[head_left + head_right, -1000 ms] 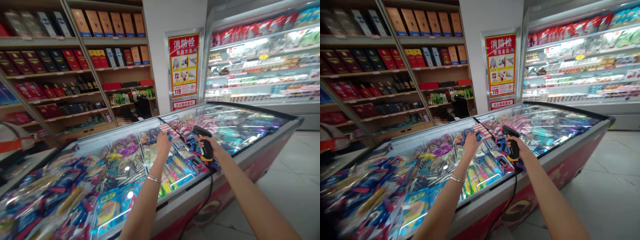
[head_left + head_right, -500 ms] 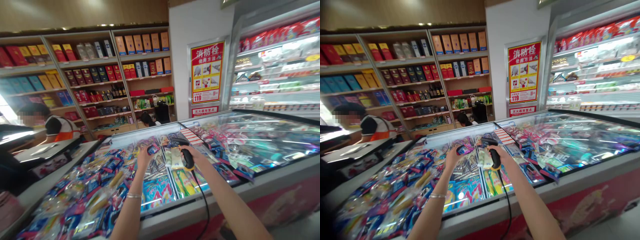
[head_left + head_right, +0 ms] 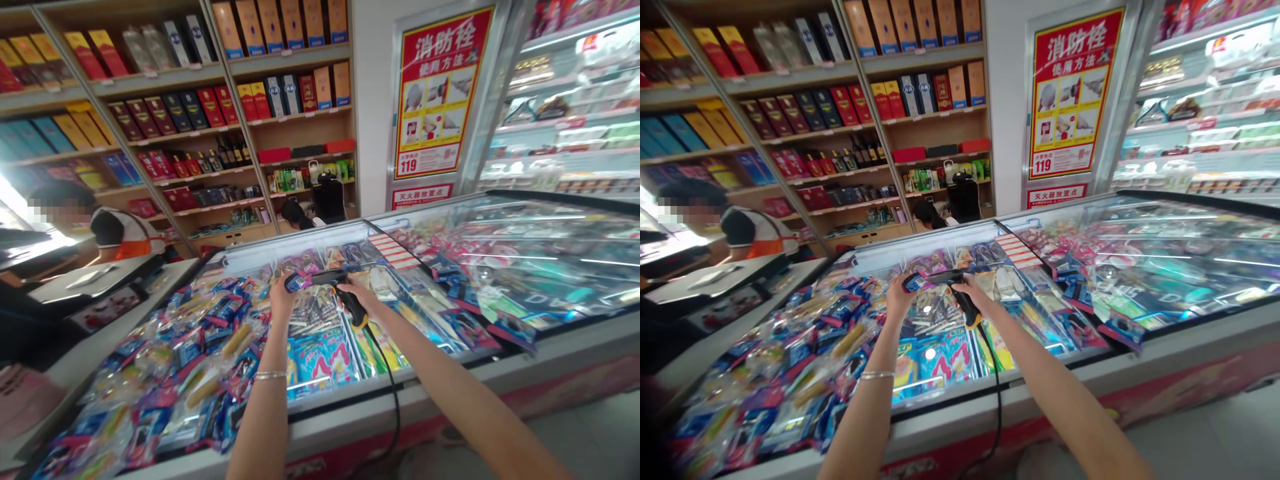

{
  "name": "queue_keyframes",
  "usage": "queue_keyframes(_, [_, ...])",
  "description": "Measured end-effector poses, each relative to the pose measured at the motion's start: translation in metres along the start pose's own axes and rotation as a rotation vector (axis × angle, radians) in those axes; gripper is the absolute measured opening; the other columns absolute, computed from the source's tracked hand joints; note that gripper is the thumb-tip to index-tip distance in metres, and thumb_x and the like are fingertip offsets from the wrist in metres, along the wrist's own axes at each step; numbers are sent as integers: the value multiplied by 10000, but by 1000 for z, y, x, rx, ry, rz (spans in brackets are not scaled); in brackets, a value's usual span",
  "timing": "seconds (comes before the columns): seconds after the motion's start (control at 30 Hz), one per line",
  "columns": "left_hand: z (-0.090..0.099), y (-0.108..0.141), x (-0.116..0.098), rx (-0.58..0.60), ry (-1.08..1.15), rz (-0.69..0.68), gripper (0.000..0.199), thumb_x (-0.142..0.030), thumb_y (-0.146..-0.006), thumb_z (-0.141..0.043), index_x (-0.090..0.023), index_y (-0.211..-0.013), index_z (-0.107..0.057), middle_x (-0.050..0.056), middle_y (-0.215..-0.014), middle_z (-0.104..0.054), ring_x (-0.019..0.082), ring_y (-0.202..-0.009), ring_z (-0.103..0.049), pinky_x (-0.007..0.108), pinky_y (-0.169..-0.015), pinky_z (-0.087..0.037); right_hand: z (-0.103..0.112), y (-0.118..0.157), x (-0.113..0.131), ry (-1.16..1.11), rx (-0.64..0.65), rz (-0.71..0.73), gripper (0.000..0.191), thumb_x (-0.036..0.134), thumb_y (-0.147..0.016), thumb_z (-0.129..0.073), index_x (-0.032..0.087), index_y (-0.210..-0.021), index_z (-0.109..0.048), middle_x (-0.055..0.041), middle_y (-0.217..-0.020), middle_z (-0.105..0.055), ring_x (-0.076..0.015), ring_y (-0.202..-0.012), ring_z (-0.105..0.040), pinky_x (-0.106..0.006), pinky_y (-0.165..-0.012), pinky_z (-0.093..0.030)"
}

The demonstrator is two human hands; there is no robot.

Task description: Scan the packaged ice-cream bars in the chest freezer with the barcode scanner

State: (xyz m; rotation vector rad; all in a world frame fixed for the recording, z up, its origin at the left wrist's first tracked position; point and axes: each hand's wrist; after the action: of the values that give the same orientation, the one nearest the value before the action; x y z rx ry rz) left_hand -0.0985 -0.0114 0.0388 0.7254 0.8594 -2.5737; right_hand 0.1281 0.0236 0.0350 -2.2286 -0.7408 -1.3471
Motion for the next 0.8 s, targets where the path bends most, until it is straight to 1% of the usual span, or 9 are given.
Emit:
queue_keyframes(0.07, [0, 0, 2, -5, 3, -6, 504, -39, -653, -594, -128, -1149, -609, 120, -1118, -621, 226, -1012, -598, 320, -921, -452, -2, 3, 3, 23, 14, 11, 326, 320, -700, -665, 203, -953, -495, -12, -788, -660, -115, -453, -568, -212, -340, -390])
queue_keyframes(0.17, [2, 2, -1, -1, -3, -15, 496, -43, -670, -576, -141, -1155, -604, 117, -1111, -615, 222, -993, -602, 320, -894, -465, -3, 6, 8, 40, 26, 45, 345, 320, -707, -660, 211, -978, -477, -2, -785, -662, -93, -408, -535, -203, -334, -362])
queue_keyframes(0.3, [5, 7, -10, 13, -44, -13, 490, -47, -694, -548, -167, -1167, -598, 104, -1117, -611, 227, -1000, -597, 326, -891, -460, -2, 7, 11, 51, 18, 20, 405, 322, -693, -660, 216, -1021, -448, 6, -752, -657, -111, -408, -545, -213, -332, -365])
queue_keyframes(0.4, [8, 9, -14, 22, -72, 0, 479, -55, -711, -538, -170, -1173, -592, 102, -1136, -607, 231, -1015, -590, 322, -884, -457, -3, 7, 13, 71, 21, 19, 398, 319, -686, -654, 212, -1009, -449, 11, -728, -653, -115, -392, -539, -217, -324, -364])
queue_keyframes(0.6, [10, 9, -16, 56, -119, 16, 530, -42, -704, -527, -191, -1211, -570, 99, -1179, -590, 236, -1043, -578, 316, -875, -457, -4, 8, 13, 81, 49, 25, 394, 314, -682, -652, 219, -1000, -439, 16, -710, -652, -111, -378, -535, -201, -316, -349])
queue_keyframes(0.8, [12, 8, -17, 46, -142, 25, 519, -40, -709, -510, -188, -1202, -577, 95, -1174, -595, 236, -1019, -586, 314, -862, -462, 0, 6, 13, 89, 70, 15, 387, 321, -697, -643, 211, -1002, -433, 0, -727, -662, -116, -369, -542, -216, -320, -365])
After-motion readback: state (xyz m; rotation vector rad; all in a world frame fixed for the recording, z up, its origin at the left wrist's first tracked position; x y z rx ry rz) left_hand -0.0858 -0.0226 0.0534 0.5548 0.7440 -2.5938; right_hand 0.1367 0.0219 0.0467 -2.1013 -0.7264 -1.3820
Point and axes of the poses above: each hand's wrist, its own y-axis away from the middle knuckle, its own z-axis out of the back of the hand, x = y × z
